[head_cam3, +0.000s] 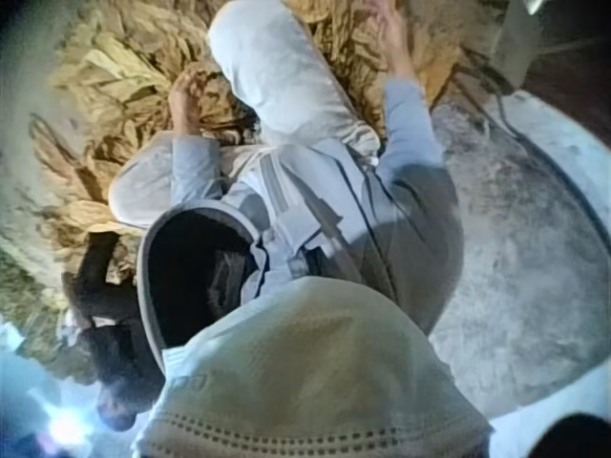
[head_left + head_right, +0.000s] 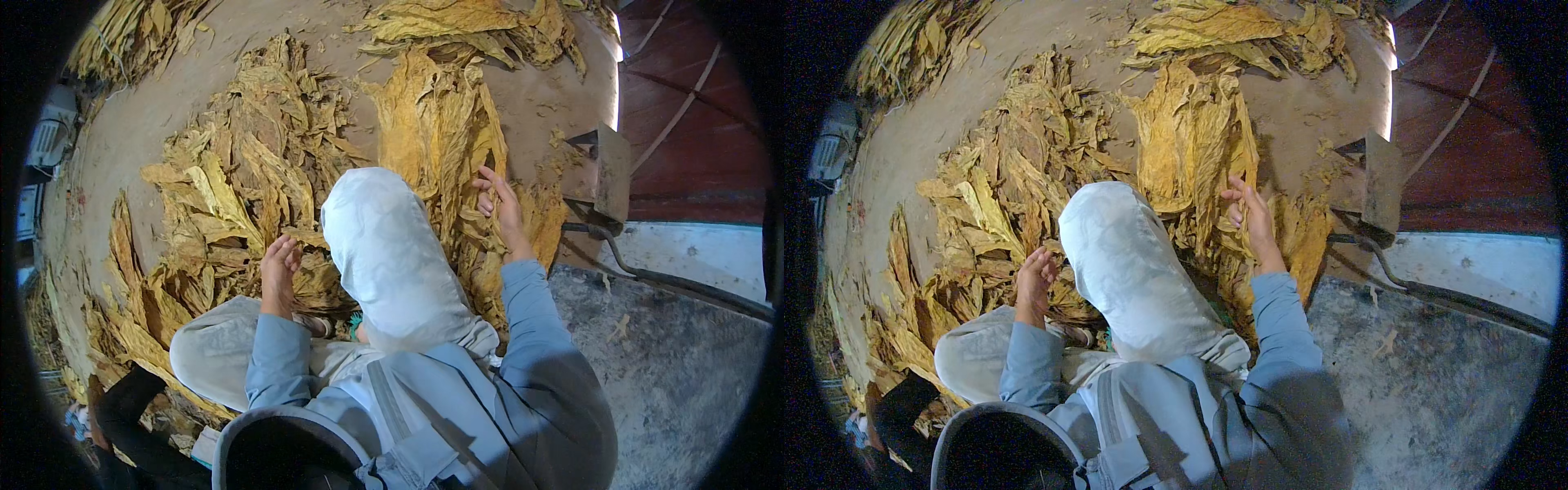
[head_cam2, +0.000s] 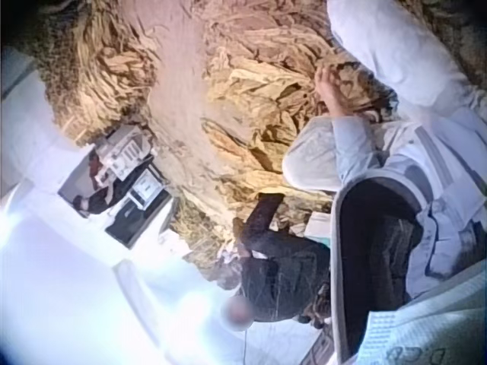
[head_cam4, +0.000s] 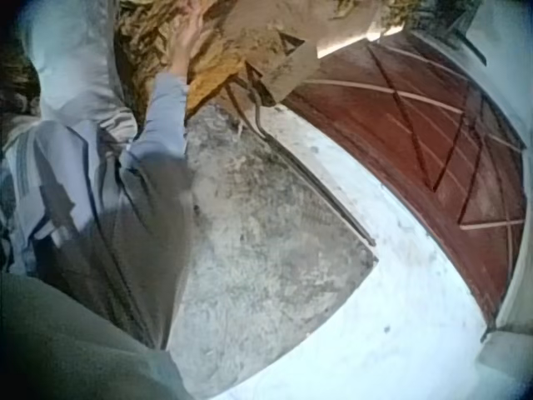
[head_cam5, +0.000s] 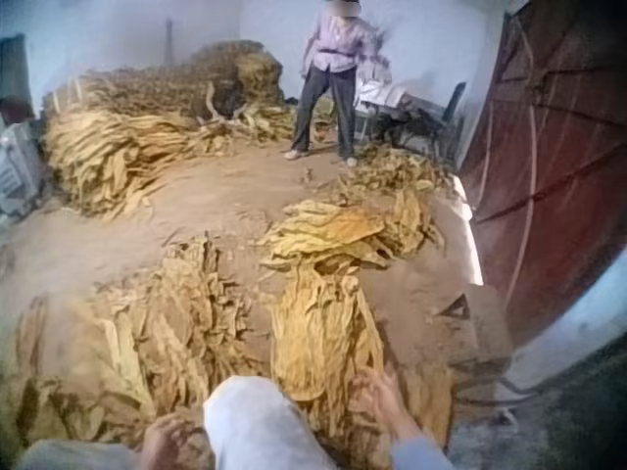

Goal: The person sorts through a large pile of dried yellow leaves on the floor by picking them up individually, checking them, and moving them into different groupings.

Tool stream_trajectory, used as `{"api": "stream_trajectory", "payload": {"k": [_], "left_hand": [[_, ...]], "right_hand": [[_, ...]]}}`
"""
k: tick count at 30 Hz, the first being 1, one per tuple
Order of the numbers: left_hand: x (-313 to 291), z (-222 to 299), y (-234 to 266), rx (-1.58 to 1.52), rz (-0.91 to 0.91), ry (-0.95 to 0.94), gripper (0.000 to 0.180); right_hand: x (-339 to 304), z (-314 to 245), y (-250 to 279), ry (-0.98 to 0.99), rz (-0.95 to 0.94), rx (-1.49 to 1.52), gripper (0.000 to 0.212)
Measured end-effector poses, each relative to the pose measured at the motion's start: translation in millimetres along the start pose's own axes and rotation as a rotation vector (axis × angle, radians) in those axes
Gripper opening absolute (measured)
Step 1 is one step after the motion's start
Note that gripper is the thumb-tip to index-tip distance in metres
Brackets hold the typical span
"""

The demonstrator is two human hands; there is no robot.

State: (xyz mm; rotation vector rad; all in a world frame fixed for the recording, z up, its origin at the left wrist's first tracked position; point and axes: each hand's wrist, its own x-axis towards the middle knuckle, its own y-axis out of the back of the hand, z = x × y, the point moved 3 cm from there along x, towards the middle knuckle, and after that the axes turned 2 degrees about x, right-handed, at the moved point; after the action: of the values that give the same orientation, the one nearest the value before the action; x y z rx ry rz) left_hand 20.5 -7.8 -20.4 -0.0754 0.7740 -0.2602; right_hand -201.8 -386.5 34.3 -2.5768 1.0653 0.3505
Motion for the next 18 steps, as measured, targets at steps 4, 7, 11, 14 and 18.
{"api": "stream_trajectory", "payload": {"k": [4,7,11,14,18], "left_hand": [[-5,4,-3,0.039,0.018,-0.005,0.043],[-9,12,-1,0.002,-0.045,-0.034,0.042],[-8,10,5,-0.024,0.025,-0.033,0.04],[3,-11,19,-0.066,-0.033,0.006,0.038],[5,-16,18,-0.043,-0.071,0.019,0.036]], "right_hand": [[-19,-6,8,0.099,0.017,0.078,0.047],[-27,-12,29,0.262,0.113,-0.072,0.047],[-67,8,75,0.148,0.443,-0.282,0.046],[-105,29,106,0.044,0.564,-0.461,0.049],[-102,78,136,-0.004,0.495,-0.713,0.051]]}}
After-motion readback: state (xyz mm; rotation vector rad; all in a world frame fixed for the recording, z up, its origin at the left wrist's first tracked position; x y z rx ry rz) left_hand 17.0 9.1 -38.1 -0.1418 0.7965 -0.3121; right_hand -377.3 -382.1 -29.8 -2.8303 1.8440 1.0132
